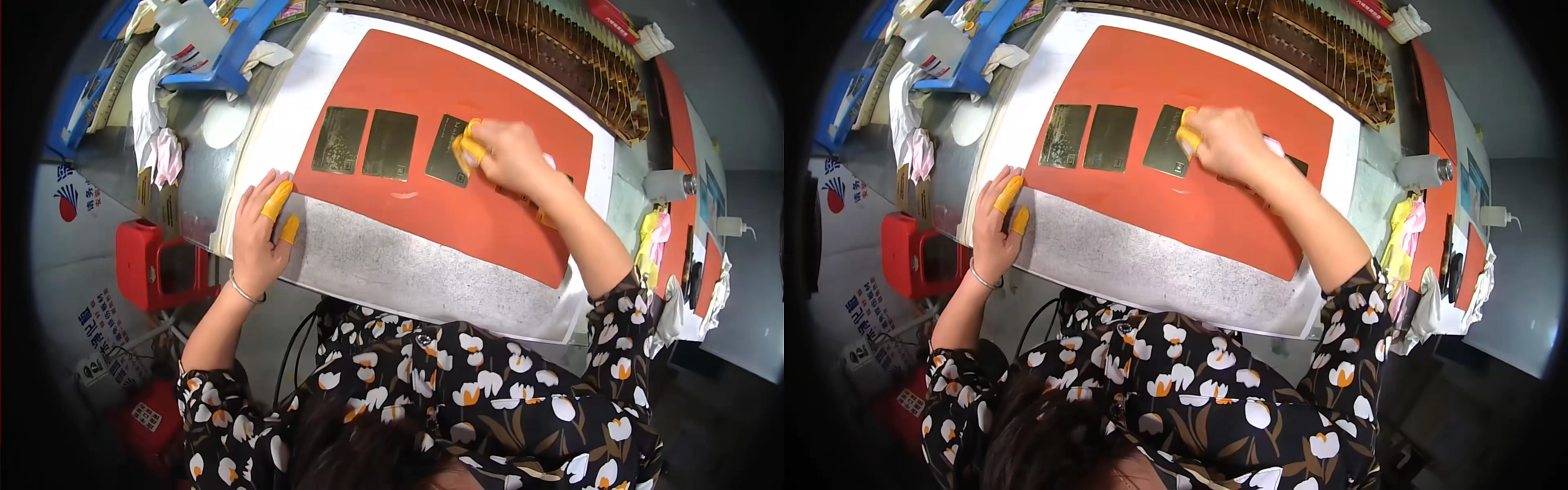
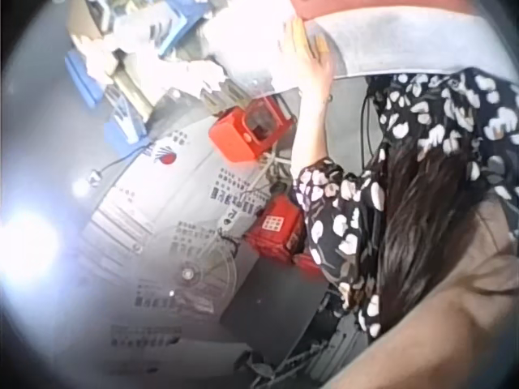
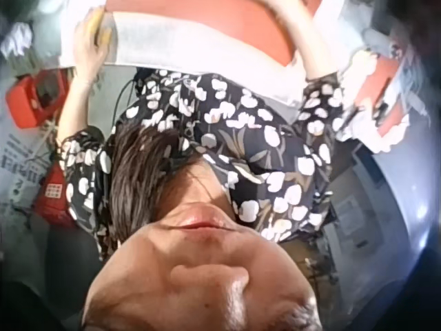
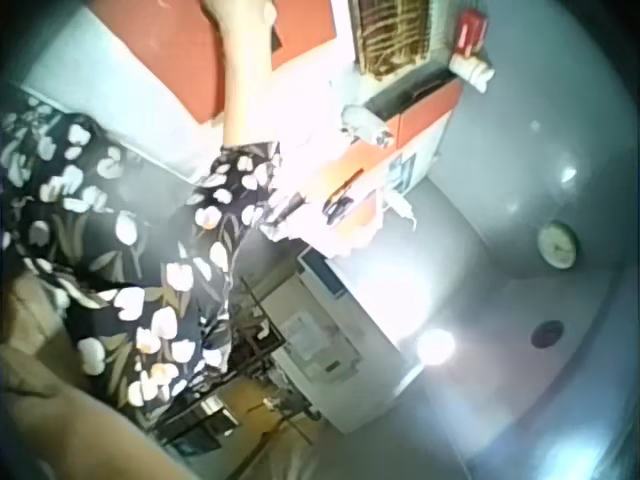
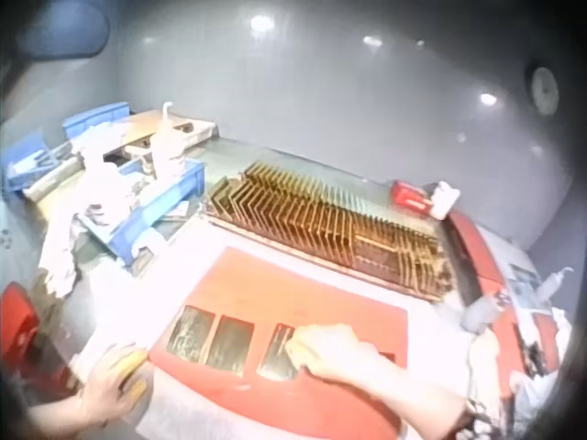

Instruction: The person cleans several dark rectangular cards placed on a red mat using a yellow sponge and a liquid solution. They repeatedly wipe the surface of each card, occasionally dipping the sponge into a bottle to reapply the cleaning solution, and then place the cleaned cards into a stack.

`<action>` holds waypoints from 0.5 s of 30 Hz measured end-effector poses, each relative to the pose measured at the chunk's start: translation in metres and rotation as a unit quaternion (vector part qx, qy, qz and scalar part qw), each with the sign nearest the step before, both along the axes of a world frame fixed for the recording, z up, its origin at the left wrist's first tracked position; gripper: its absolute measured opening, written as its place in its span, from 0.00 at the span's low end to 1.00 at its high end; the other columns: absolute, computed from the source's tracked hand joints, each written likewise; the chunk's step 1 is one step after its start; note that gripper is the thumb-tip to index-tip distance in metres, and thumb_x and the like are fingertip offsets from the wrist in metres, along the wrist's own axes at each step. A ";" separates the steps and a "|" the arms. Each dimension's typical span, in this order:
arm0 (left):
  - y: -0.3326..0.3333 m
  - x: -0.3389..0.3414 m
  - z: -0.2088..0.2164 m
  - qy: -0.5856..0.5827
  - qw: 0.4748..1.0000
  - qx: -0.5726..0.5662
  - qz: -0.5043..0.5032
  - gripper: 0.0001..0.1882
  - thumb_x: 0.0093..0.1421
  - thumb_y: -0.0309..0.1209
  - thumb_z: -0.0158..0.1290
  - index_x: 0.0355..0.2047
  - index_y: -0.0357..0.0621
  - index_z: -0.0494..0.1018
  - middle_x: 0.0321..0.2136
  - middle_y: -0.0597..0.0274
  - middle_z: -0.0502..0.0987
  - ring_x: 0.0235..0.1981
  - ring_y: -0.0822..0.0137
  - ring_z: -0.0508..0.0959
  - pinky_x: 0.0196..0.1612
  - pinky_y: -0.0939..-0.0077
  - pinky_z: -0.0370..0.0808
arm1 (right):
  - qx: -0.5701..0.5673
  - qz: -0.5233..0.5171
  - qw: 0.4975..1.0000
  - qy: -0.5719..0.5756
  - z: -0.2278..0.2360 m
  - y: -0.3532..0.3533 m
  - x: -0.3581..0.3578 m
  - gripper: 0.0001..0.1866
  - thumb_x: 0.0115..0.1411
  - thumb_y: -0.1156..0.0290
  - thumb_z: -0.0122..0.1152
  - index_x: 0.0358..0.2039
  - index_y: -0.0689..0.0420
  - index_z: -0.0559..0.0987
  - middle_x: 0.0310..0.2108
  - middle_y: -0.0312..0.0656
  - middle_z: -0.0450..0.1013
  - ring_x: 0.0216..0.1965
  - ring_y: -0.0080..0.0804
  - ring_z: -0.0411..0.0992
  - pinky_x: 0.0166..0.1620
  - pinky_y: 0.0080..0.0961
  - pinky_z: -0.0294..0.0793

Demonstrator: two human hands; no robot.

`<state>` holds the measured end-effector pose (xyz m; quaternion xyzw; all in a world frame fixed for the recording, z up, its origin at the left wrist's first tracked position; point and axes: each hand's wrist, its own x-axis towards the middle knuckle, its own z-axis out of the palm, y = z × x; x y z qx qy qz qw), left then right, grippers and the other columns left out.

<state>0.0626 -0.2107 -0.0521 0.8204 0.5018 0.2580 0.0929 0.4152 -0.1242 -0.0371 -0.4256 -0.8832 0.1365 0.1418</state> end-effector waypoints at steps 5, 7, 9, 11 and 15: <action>-0.003 -0.001 0.000 0.012 1.000 -0.004 0.000 0.27 0.47 0.17 0.52 0.51 0.40 0.68 0.54 0.56 0.69 0.59 0.52 0.64 0.60 0.54 0.57 | -0.009 0.046 0.998 0.043 -0.003 -0.013 -0.031 0.04 0.49 0.72 0.55 0.25 0.57 0.74 0.23 0.46 0.73 0.26 0.46 0.72 0.27 0.41 0.70; -0.001 -0.002 0.001 0.012 1.000 0.003 -0.001 0.27 0.47 0.17 0.52 0.51 0.40 0.68 0.54 0.56 0.69 0.59 0.52 0.64 0.60 0.54 0.57 | -0.008 0.028 0.999 0.043 -0.005 -0.007 -0.028 0.03 0.49 0.73 0.54 0.25 0.57 0.74 0.22 0.46 0.72 0.25 0.46 0.72 0.26 0.41 0.69; -0.005 -0.004 -0.001 -0.001 1.000 -0.008 -0.002 0.26 0.47 0.18 0.52 0.51 0.40 0.68 0.53 0.56 0.69 0.59 0.52 0.65 0.60 0.54 0.57 | -0.017 0.049 0.998 0.043 -0.007 -0.015 -0.030 0.02 0.49 0.74 0.53 0.24 0.57 0.73 0.21 0.45 0.72 0.24 0.46 0.72 0.26 0.42 0.69; -0.004 -0.004 -0.001 -0.004 1.000 -0.008 -0.003 0.26 0.48 0.18 0.52 0.51 0.40 0.68 0.53 0.56 0.69 0.59 0.53 0.65 0.60 0.54 0.57 | 0.019 0.031 0.998 0.053 -0.006 -0.008 -0.030 0.02 0.49 0.74 0.53 0.24 0.57 0.73 0.20 0.45 0.72 0.24 0.45 0.72 0.26 0.42 0.69; 0.000 -0.004 -0.001 -0.003 1.000 -0.010 -0.014 0.25 0.49 0.18 0.52 0.50 0.41 0.68 0.54 0.56 0.69 0.59 0.53 0.65 0.60 0.55 0.57 | -0.021 0.116 0.993 0.022 -0.001 -0.028 -0.031 0.04 0.50 0.73 0.54 0.22 0.58 0.71 0.21 0.45 0.71 0.23 0.46 0.71 0.25 0.42 0.68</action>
